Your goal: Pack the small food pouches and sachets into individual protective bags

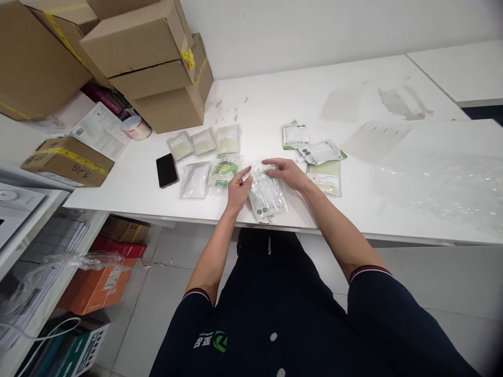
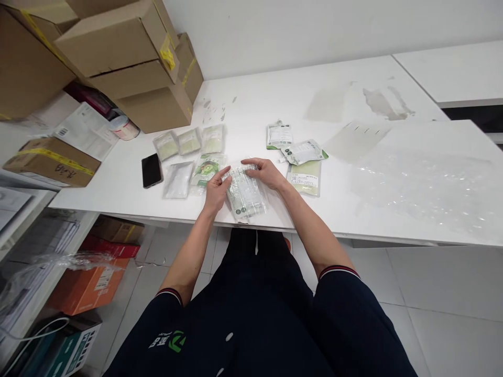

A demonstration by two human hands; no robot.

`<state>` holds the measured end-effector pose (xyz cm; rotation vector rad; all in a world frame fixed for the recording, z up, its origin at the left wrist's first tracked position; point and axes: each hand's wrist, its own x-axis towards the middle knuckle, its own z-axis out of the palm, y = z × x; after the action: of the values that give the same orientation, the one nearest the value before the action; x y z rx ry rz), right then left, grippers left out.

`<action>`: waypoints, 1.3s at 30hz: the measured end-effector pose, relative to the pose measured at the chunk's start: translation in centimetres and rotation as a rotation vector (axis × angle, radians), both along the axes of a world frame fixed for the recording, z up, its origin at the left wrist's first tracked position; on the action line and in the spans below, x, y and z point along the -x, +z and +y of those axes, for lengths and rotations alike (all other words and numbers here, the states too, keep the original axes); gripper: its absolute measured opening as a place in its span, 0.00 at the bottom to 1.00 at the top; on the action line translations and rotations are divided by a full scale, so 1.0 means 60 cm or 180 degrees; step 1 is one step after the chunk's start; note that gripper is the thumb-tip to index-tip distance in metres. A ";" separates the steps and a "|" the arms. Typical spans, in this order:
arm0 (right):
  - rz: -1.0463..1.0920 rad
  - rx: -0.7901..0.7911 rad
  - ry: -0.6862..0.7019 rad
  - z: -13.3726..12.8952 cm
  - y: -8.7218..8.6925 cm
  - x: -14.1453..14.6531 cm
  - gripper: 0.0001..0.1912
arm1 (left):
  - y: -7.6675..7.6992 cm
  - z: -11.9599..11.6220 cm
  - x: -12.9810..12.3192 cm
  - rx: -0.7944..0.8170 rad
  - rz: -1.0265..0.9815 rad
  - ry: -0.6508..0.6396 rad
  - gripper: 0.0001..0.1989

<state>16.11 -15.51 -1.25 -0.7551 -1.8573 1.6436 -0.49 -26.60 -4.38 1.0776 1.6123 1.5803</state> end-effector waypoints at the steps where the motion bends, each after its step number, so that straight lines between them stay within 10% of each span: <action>1: -0.0076 -0.0001 -0.0015 0.005 0.002 0.001 0.24 | 0.001 0.001 0.005 0.0020 0.0071 -0.0016 0.23; 13: -0.1442 -0.1311 0.0156 0.016 0.048 0.007 0.08 | 0.038 0.020 0.057 0.0777 0.0481 -0.0420 0.14; 21: -0.0693 0.0386 -0.0437 0.000 -0.019 0.032 0.09 | 0.052 0.022 0.051 0.1305 0.1772 -0.0207 0.11; 25: -0.1388 -0.0302 -0.1154 0.020 -0.035 0.058 0.09 | 0.049 -0.010 0.012 0.0870 0.2994 0.0211 0.20; 29: -0.1864 -0.0897 -0.1414 0.048 -0.031 0.100 0.11 | 0.039 -0.029 -0.017 0.0694 0.3533 -0.0219 0.23; 39: -0.2544 -0.1797 -0.1561 0.045 -0.007 0.165 0.20 | 0.007 0.025 0.001 0.1193 0.4005 -0.0518 0.27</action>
<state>6.18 -12.82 -1.66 -1.5745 -2.2246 0.4680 -0.57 -25.11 -3.93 2.0780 2.3142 0.3255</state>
